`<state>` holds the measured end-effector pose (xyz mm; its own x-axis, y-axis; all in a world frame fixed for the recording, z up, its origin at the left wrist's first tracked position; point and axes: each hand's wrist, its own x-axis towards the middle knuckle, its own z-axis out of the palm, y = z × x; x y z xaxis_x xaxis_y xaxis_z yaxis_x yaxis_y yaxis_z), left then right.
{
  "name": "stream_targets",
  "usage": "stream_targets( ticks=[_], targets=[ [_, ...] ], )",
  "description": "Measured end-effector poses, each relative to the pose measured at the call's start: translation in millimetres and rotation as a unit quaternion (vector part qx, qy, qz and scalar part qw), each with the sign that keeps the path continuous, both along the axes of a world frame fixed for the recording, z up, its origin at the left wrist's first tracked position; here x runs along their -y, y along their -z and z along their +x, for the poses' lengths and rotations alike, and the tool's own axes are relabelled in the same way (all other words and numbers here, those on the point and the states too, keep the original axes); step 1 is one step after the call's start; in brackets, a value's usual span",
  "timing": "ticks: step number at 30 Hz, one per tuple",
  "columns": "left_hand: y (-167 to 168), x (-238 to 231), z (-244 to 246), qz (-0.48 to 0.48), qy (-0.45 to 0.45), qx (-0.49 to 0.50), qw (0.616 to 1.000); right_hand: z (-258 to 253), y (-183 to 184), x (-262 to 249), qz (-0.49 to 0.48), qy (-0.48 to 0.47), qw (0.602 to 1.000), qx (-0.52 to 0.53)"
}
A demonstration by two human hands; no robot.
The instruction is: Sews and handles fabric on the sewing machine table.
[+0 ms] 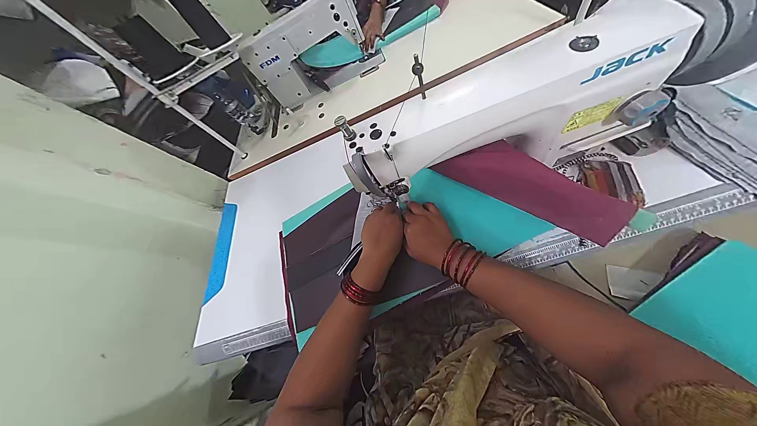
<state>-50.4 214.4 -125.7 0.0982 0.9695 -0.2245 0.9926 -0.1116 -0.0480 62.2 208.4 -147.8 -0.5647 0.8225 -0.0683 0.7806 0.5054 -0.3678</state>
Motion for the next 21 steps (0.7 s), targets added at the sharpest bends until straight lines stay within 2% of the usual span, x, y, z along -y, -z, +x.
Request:
stream_targets(
  ticks=[3,6,10,21],
  targets=[
    [-19,8,-1,-0.047,0.014,-0.021,0.999,12,9,10,-0.010,-0.014,0.998,-0.053],
    [-28,17,0,-0.090,0.016,-0.036,0.995,33,9,35,-0.059,-0.076,0.994,-0.048],
    [-21,24,10,-0.081,0.001,-0.001,0.997,41,16,58,-0.017,-0.133,0.991,0.010],
    [-7,20,13,-0.035,-0.036,0.024,0.998,27,12,50,-0.013,-0.115,0.993,0.025]
  ],
)
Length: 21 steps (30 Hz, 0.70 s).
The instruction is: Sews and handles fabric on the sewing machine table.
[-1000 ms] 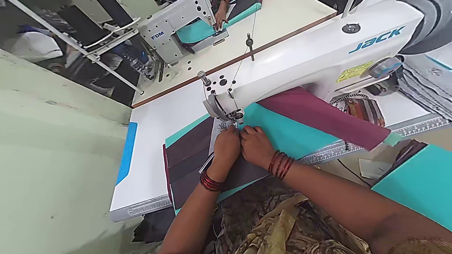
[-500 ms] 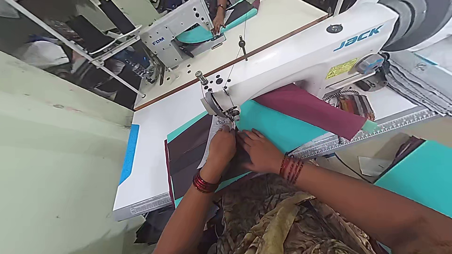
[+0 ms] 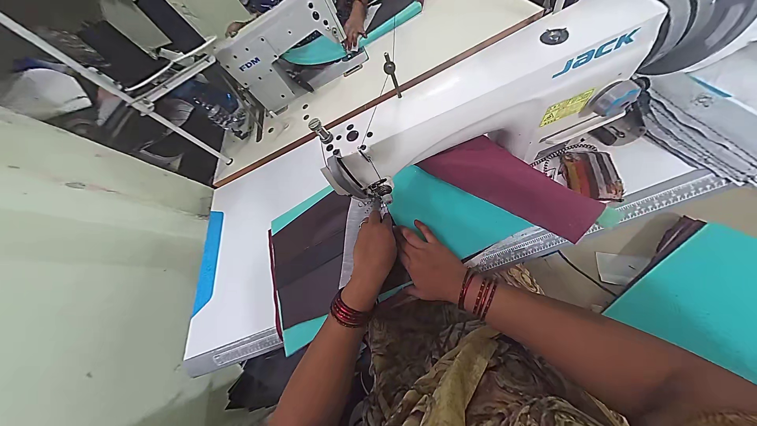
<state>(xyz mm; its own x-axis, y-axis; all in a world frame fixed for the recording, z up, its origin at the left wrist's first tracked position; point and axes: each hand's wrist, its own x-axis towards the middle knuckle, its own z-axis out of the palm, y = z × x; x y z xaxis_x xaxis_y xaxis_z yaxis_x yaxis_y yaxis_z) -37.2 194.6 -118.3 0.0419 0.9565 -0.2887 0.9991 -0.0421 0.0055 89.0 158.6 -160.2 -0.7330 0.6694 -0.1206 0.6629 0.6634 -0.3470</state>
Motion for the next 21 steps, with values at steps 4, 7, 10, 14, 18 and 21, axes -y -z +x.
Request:
stream_targets(
  ticks=[4,7,10,14,18,21],
  targets=[
    [2,-6,1,0.001,-0.015,-0.001,1.000,-4,-3,-3,-0.014,0.016,1.000,0.001],
    [3,-11,2,0.009,-0.018,-0.004,1.000,-8,-5,-6,-0.020,0.026,0.999,0.008],
    [3,-15,3,0.004,-0.026,-0.007,1.000,-9,-7,-8,-0.031,0.035,0.999,-0.002],
    [4,-18,4,0.006,-0.025,-0.016,1.000,-13,-7,-10,-0.020,0.042,0.999,-0.003],
    [5,-20,5,0.016,-0.021,-0.028,0.999,-16,-6,-14,-0.019,0.052,0.998,-0.011],
    [4,-16,1,0.037,-0.018,-0.014,0.999,-17,-5,-14,-0.022,0.056,0.998,-0.008]
  ],
)
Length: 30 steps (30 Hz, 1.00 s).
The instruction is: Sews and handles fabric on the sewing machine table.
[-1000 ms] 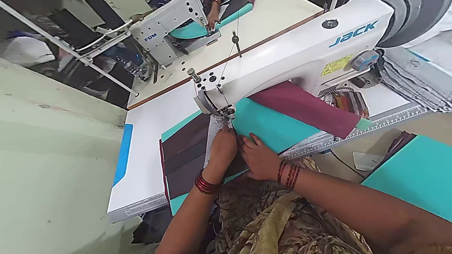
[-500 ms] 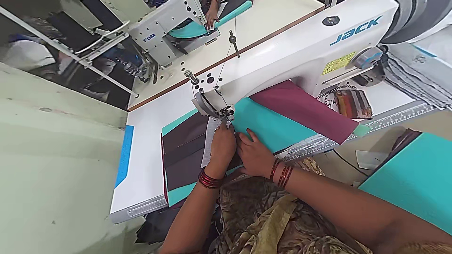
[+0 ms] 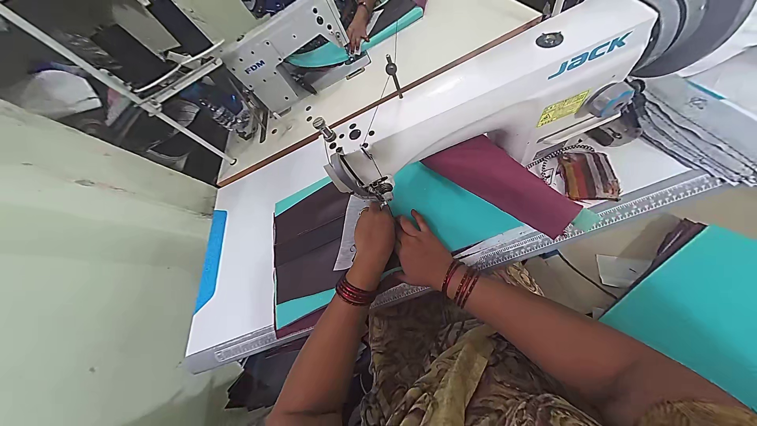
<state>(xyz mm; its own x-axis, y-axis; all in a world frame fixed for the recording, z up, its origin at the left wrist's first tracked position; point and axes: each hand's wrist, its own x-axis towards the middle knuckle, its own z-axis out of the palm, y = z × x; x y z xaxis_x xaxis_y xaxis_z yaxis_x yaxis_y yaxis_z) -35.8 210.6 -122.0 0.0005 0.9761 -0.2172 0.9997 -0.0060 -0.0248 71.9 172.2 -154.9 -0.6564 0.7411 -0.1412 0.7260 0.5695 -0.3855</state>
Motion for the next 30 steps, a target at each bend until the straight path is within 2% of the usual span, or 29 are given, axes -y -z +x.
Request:
stream_targets(
  ticks=[3,5,7,9,22,30],
  targets=[
    [-19,7,-9,-0.030,0.009,-0.005,0.999,5,6,2,0.008,0.000,1.000,-0.011],
    [-26,12,-12,-0.054,0.034,-0.018,0.998,12,17,7,0.060,0.007,0.996,-0.059],
    [-21,19,-11,-0.056,0.033,0.005,0.998,14,27,13,0.123,0.000,0.989,-0.086],
    [-13,25,-7,-0.035,0.024,0.034,0.999,11,27,15,0.137,-0.007,0.987,-0.079],
    [-10,15,5,-0.062,-0.007,0.026,0.998,4,7,8,0.047,0.006,0.998,-0.048],
    [-12,10,5,-0.075,-0.031,0.015,0.997,-1,6,4,0.041,0.019,0.998,-0.037]
  ],
)
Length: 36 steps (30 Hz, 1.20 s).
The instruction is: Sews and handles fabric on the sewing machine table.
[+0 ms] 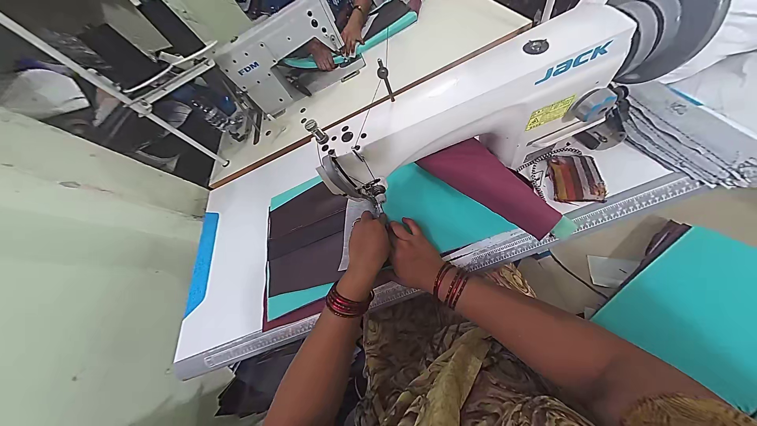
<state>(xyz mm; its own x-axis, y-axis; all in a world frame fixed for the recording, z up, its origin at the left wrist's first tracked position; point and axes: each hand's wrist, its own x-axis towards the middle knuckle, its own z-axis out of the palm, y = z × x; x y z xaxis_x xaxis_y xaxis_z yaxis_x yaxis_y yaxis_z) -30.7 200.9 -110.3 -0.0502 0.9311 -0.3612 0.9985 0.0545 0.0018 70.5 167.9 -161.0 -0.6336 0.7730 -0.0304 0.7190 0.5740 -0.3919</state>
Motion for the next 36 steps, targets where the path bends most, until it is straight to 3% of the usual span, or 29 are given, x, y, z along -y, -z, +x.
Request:
stream_targets(
  ticks=[13,20,25,30,36],
  targets=[
    [-1,-18,-3,-0.004,-0.008,-0.019,1.000,-9,-5,-15,-0.022,0.023,0.999,0.001],
    [12,-16,-14,0.094,0.039,0.017,0.995,-18,10,-24,-0.003,0.036,0.999,-0.031],
    [-2,-6,-22,0.072,0.062,-0.048,0.994,-12,9,-16,0.003,0.039,0.999,-0.008],
    [11,12,-24,0.099,0.070,0.012,0.993,-7,33,4,0.182,0.056,0.980,-0.056],
    [17,10,-22,0.114,0.071,0.045,0.990,-10,26,-2,0.189,0.039,0.981,-0.023]
  ],
)
